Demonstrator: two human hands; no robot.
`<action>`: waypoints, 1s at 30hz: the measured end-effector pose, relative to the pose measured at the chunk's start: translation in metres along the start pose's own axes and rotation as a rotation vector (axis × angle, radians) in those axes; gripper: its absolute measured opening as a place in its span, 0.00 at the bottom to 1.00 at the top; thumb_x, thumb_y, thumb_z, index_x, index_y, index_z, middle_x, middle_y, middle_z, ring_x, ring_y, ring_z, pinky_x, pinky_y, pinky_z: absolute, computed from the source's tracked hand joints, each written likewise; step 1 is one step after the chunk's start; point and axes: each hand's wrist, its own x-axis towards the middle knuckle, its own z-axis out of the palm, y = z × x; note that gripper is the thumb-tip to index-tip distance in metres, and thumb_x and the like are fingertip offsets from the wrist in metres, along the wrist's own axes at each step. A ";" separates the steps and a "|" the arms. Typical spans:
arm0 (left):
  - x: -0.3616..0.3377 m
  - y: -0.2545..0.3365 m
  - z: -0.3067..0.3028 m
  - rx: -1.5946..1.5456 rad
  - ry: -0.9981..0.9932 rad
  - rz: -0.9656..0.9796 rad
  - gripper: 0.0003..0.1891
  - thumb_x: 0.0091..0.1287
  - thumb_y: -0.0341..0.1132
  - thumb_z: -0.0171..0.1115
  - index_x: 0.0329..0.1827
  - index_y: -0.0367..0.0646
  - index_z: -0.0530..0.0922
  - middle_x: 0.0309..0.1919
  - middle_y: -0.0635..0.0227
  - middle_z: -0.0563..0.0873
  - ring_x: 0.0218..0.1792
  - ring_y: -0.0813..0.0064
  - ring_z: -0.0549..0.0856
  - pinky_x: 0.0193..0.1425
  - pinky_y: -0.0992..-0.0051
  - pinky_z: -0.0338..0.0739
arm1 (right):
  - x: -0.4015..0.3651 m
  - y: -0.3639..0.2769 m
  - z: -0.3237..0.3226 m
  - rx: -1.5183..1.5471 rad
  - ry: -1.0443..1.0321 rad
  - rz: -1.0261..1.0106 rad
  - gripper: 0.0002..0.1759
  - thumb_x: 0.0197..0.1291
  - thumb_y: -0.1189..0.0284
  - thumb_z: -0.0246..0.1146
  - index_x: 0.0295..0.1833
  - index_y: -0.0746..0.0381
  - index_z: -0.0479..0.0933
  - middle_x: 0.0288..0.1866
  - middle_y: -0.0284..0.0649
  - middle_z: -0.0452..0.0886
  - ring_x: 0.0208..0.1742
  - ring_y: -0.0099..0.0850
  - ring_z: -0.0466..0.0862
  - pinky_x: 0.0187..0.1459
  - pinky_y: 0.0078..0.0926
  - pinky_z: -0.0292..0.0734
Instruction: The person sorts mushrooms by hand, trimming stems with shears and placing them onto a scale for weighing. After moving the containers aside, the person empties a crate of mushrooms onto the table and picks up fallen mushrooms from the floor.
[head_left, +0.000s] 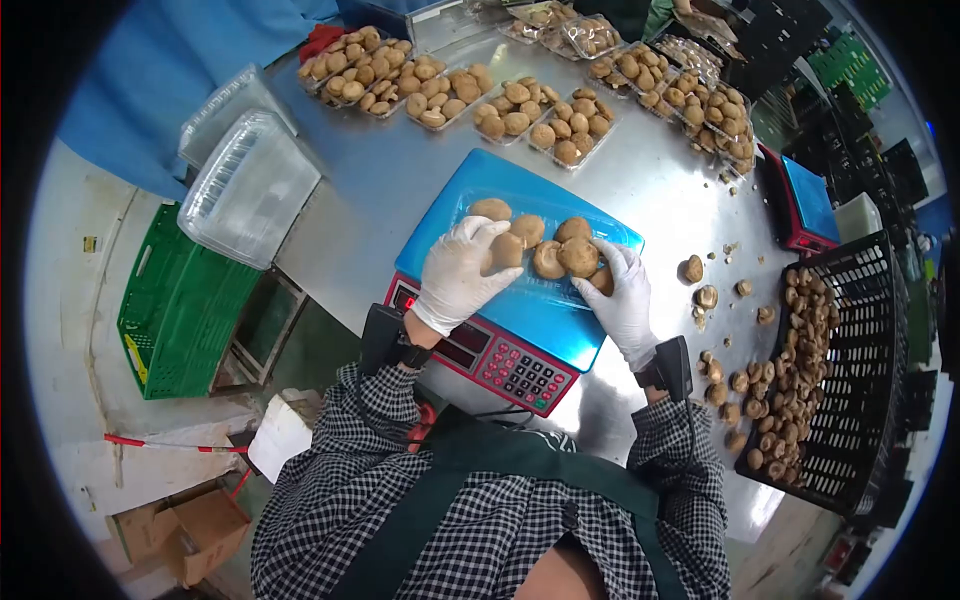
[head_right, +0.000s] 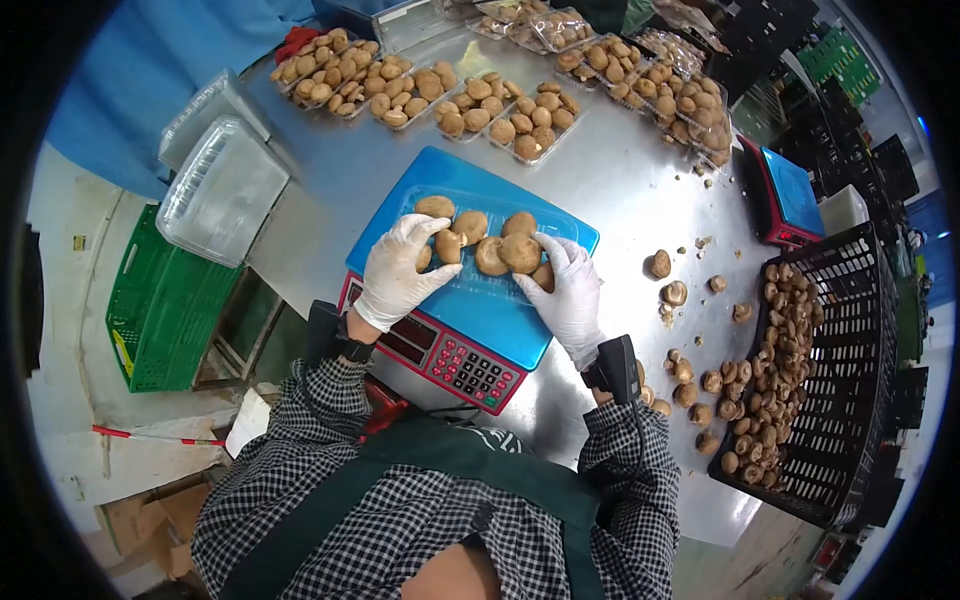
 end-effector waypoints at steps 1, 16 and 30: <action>-0.001 -0.002 0.000 -0.009 0.000 0.015 0.29 0.50 0.42 0.74 0.56 0.46 0.75 0.48 0.61 0.79 0.49 0.57 0.80 0.52 0.64 0.76 | -0.001 0.001 0.002 -0.031 -0.031 0.000 0.33 0.46 0.65 0.74 0.60 0.56 0.72 0.50 0.41 0.77 0.54 0.41 0.74 0.58 0.38 0.69; 0.010 0.011 -0.017 0.232 -0.240 -0.011 0.27 0.51 0.49 0.71 0.48 0.40 0.77 0.40 0.59 0.80 0.43 0.57 0.80 0.46 0.63 0.75 | 0.006 -0.017 -0.016 -0.074 -0.008 -0.154 0.34 0.42 0.66 0.75 0.59 0.57 0.72 0.53 0.39 0.75 0.56 0.40 0.74 0.57 0.39 0.68; 0.003 0.002 -0.007 0.136 -0.090 0.103 0.27 0.49 0.48 0.74 0.49 0.46 0.77 0.48 0.65 0.81 0.49 0.61 0.79 0.54 0.62 0.71 | 0.007 -0.027 -0.011 -0.017 0.004 -0.252 0.34 0.41 0.65 0.75 0.56 0.56 0.72 0.52 0.37 0.75 0.55 0.38 0.74 0.56 0.38 0.67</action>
